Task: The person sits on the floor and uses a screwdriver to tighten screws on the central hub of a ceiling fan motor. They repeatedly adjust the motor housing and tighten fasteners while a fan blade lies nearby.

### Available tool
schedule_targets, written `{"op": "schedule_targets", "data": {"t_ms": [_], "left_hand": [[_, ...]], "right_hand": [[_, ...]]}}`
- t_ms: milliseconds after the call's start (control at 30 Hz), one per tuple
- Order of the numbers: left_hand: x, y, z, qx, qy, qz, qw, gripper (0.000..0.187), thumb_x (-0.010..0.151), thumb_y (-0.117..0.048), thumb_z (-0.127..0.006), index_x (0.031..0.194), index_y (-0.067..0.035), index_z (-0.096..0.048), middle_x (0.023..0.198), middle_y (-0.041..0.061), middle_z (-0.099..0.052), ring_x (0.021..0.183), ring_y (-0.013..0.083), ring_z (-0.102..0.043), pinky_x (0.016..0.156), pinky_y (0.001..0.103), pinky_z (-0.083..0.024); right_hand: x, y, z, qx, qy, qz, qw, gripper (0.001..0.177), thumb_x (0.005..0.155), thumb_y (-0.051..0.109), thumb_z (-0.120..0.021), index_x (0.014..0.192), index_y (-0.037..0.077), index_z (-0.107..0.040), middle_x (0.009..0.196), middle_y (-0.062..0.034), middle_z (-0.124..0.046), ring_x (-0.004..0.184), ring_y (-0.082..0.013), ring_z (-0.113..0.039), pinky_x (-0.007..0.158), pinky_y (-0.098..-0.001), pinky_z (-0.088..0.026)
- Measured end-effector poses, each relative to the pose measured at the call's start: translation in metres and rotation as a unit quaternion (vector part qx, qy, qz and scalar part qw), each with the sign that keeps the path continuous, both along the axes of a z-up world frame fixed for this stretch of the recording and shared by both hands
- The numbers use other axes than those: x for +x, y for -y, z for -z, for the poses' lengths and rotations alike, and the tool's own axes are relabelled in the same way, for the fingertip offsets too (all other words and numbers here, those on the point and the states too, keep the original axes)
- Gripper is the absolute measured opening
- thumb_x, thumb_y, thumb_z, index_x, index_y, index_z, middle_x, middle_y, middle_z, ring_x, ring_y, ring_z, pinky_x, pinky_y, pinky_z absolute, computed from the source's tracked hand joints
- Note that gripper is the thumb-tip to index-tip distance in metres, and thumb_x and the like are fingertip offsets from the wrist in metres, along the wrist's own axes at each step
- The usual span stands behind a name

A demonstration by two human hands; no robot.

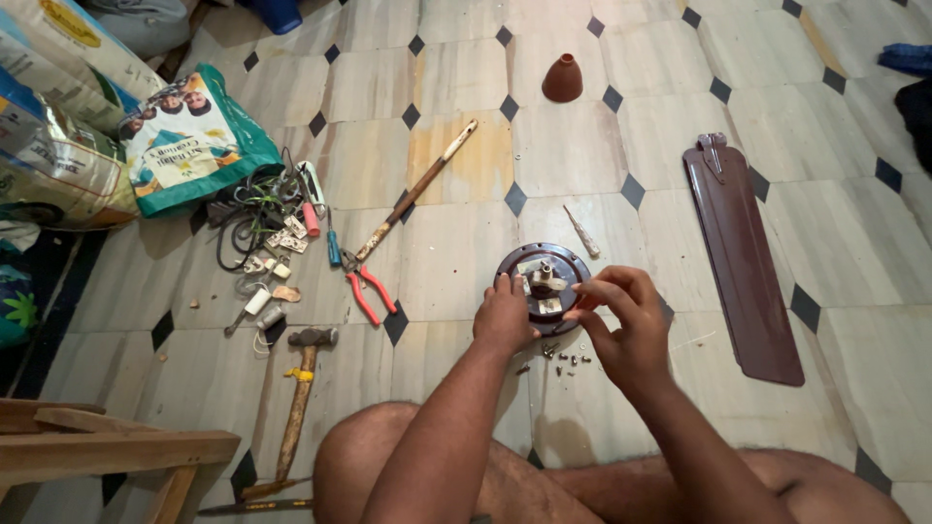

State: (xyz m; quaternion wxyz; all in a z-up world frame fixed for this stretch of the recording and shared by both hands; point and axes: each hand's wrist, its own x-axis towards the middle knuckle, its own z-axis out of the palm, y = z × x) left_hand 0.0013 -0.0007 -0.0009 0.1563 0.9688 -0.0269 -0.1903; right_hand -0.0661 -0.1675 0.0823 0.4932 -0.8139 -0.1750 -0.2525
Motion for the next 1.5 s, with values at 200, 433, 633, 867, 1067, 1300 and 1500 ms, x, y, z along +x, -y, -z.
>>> {"op": "schedule_targets", "data": {"t_ms": [200,433,633,867,1067,1300,1500], "left_hand": [[0.002,0.000,0.000,0.006,-0.007,-0.003,1.000,0.108,0.072,-0.031,-0.094,0.158,-0.012,-0.031,0.161,0.010,-0.032,0.138,0.0318,-0.045,0.107,0.041,-0.050],[0.000,0.000,0.002,0.000,0.000,0.000,1.000,0.107,0.073,-0.032,-0.093,0.158,-0.012,-0.031,0.161,0.010,-0.033,0.138,0.0316,-0.046,0.107,0.041,-0.050],[0.000,-0.001,0.005,-0.005,0.003,-0.001,1.000,0.108,0.072,-0.032,-0.094,0.158,-0.012,-0.031,0.160,0.010,-0.032,0.137,0.0314,-0.046,0.106,0.041,-0.050],[0.000,0.000,0.002,-0.001,-0.005,-0.001,1.000,0.107,0.073,-0.032,-0.093,0.158,-0.012,-0.031,0.160,0.011,-0.033,0.137,0.0313,-0.046,0.106,0.041,-0.050],[0.000,0.000,-0.002,0.001,-0.011,0.000,1.000,0.108,0.073,-0.032,-0.093,0.158,-0.011,-0.030,0.160,0.010,-0.032,0.138,0.0312,-0.045,0.107,0.040,-0.050],[-0.001,0.001,0.001,0.004,-0.006,0.002,1.000,0.107,0.073,-0.031,-0.093,0.158,-0.013,-0.030,0.161,0.010,-0.031,0.138,0.0316,-0.045,0.107,0.041,-0.050],[-0.001,0.000,0.004,0.003,0.008,0.005,1.000,0.107,0.073,-0.030,-0.093,0.158,-0.012,-0.030,0.162,0.011,-0.031,0.138,0.0319,-0.045,0.107,0.040,-0.050]], "right_hand": [[-0.008,-0.001,-0.004,0.044,-0.038,-0.036,0.998,0.041,0.089,-0.007,-0.070,0.127,0.008,-0.067,0.115,-0.0044,-0.073,0.100,-0.0177,-0.073,0.090,-0.0297,-0.059],[-0.008,-0.004,-0.011,-0.080,0.055,-0.001,0.995,0.041,0.077,0.002,-0.083,0.116,0.010,-0.071,0.111,-0.0081,-0.067,0.100,-0.0241,-0.067,0.085,-0.0347,-0.055],[-0.012,-0.002,-0.014,-0.058,-0.003,-0.020,0.998,0.039,0.090,-0.009,-0.064,0.125,0.008,-0.069,0.117,-0.0083,-0.067,0.103,-0.0195,-0.070,0.088,-0.0299,-0.061],[-0.009,-0.003,-0.013,-0.118,0.053,0.054,0.990,0.030,0.079,0.007,-0.086,0.107,0.011,-0.073,0.105,-0.0093,-0.064,0.091,-0.0224,-0.067,0.078,-0.0330,-0.057],[-0.006,0.005,-0.013,-0.028,-0.014,-0.024,0.999,0.036,0.087,-0.010,-0.070,0.118,0.008,-0.073,0.114,-0.0070,-0.069,0.094,-0.0150,-0.072,0.083,-0.0287,-0.062],[-0.007,0.002,-0.008,-0.009,-0.002,0.009,1.000,0.041,0.089,-0.010,-0.074,0.122,0.013,-0.075,0.106,-0.0052,-0.067,0.090,-0.0126,-0.073,0.081,-0.0257,-0.062],[-0.007,0.005,-0.014,-0.096,0.065,-0.003,0.993,0.040,0.078,-0.009,-0.075,0.115,0.007,-0.073,0.117,-0.0111,-0.070,0.099,-0.0237,-0.068,0.087,-0.0350,-0.055]]}}
